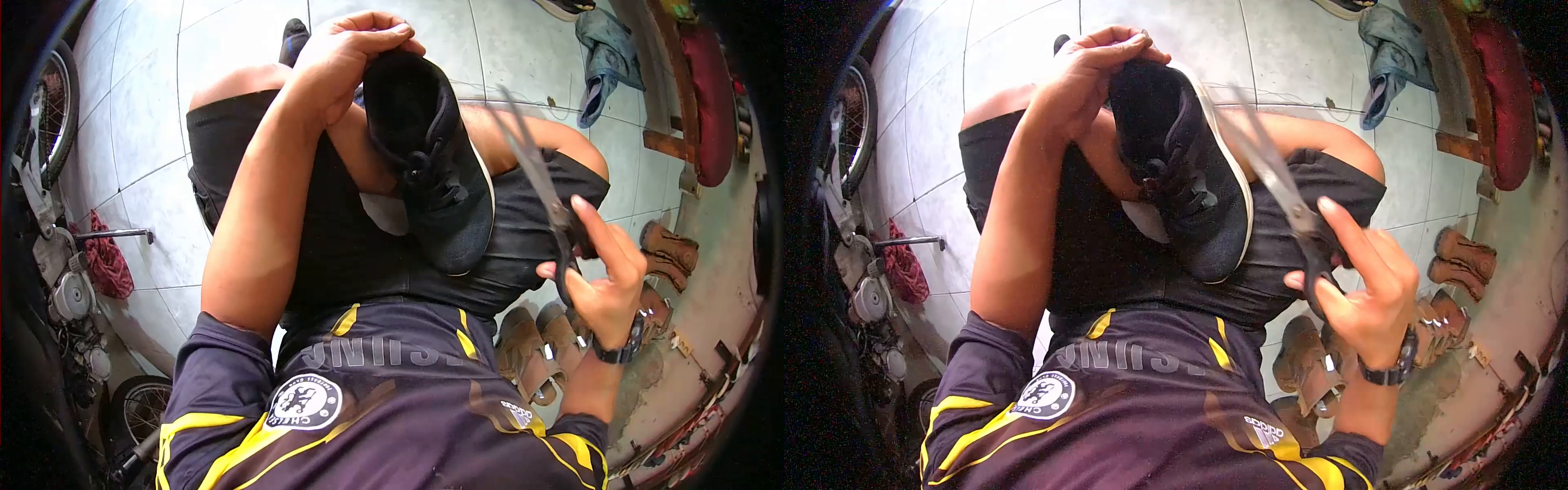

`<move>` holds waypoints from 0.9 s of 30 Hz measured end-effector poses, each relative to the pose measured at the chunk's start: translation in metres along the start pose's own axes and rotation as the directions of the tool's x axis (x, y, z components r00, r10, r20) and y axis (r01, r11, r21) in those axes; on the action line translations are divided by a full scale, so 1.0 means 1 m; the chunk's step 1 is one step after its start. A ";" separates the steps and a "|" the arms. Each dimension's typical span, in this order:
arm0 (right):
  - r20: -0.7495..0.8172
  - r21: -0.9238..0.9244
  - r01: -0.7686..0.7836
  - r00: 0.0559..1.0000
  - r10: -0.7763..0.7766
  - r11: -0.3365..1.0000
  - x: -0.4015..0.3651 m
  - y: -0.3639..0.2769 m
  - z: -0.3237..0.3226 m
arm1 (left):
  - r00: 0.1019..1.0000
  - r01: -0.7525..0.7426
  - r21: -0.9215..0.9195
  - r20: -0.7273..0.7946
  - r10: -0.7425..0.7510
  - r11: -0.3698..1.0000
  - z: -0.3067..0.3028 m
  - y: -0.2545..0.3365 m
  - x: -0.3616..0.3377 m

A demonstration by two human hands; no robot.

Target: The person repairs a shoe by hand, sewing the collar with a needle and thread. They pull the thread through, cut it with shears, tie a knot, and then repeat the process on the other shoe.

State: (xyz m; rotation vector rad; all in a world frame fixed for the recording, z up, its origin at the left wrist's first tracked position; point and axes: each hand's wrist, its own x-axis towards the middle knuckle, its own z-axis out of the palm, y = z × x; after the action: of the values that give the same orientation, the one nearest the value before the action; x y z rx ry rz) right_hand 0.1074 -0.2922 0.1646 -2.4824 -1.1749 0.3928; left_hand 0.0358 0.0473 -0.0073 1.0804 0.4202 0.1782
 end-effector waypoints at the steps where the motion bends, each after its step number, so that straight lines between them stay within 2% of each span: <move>1: 0.041 -0.070 0.124 0.992 -0.121 0.990 0.012 -0.001 0.001 | 1.000 0.011 -0.021 0.015 -0.011 1.000 0.000 -0.001 0.001; 2: 0.048 -0.070 0.125 0.991 -0.122 0.990 0.023 0.001 0.003 | 1.000 0.014 -0.026 0.010 -0.014 1.000 0.000 -0.001 0.001; 5: 0.108 -0.086 0.274 0.958 -0.264 0.958 0.054 0.004 0.010 | 0.998 0.057 -0.118 0.037 -0.052 0.991 -0.002 0.002 0.001; 7: 0.114 -0.061 0.310 0.946 -0.302 0.949 0.072 0.007 0.011 | 0.999 -0.040 -0.060 0.027 0.042 0.997 -0.002 0.000 0.002; 8: 0.114 -0.038 0.338 0.936 -0.332 0.940 0.078 0.006 0.011 | 0.999 -0.039 -0.066 0.019 0.040 0.997 -0.003 0.000 0.002; 11: 0.181 -0.011 0.328 0.930 -0.321 0.944 0.091 0.008 0.005 | 0.998 -0.061 -0.015 0.022 0.061 0.998 -0.001 0.001 0.004; 12: 0.199 0.010 0.341 0.921 -0.336 0.940 0.094 0.009 0.004 | 0.999 0.001 -0.096 -0.035 -0.005 0.995 0.005 0.008 0.002; 13: 0.221 0.033 0.285 0.933 -0.285 0.958 0.097 0.004 0.001 | 0.994 0.057 -0.179 -0.084 -0.073 0.982 0.008 0.012 0.001; 14: 0.228 0.034 0.284 0.931 -0.284 0.958 0.099 0.005 0.001 | 0.993 0.061 -0.184 -0.087 -0.078 0.981 0.007 0.012 0.002; 16: 0.261 0.136 0.213 0.934 -0.243 0.968 0.103 0.009 0.001 | 0.995 0.071 -0.157 -0.061 -0.082 0.985 0.007 0.012 0.004; 19: 0.334 0.184 0.152 0.920 -0.207 0.971 0.109 0.010 -0.002 | 0.992 0.097 -0.088 -0.071 -0.104 0.991 0.008 0.016 0.003; 21: 0.354 0.227 0.129 0.913 -0.205 0.965 0.110 0.012 -0.003 | 0.993 0.089 -0.119 -0.070 -0.098 0.989 0.010 0.016 0.001; 23: 0.379 0.293 0.028 0.914 -0.143 0.956 0.110 0.015 -0.002 | 0.994 0.079 -0.148 -0.069 -0.090 0.986 0.010 0.015 0.000; 27: 0.417 0.275 0.058 0.892 -0.173 0.960 0.116 0.015 -0.005 | 0.999 0.032 -0.148 -0.031 -0.037 0.988 0.007 0.011 0.003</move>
State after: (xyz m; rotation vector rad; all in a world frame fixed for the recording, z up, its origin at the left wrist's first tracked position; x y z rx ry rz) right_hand 0.1912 -0.2107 0.1523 -2.1432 -1.3305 1.0437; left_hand 0.0422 0.0472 0.0045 0.9253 0.4486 0.1945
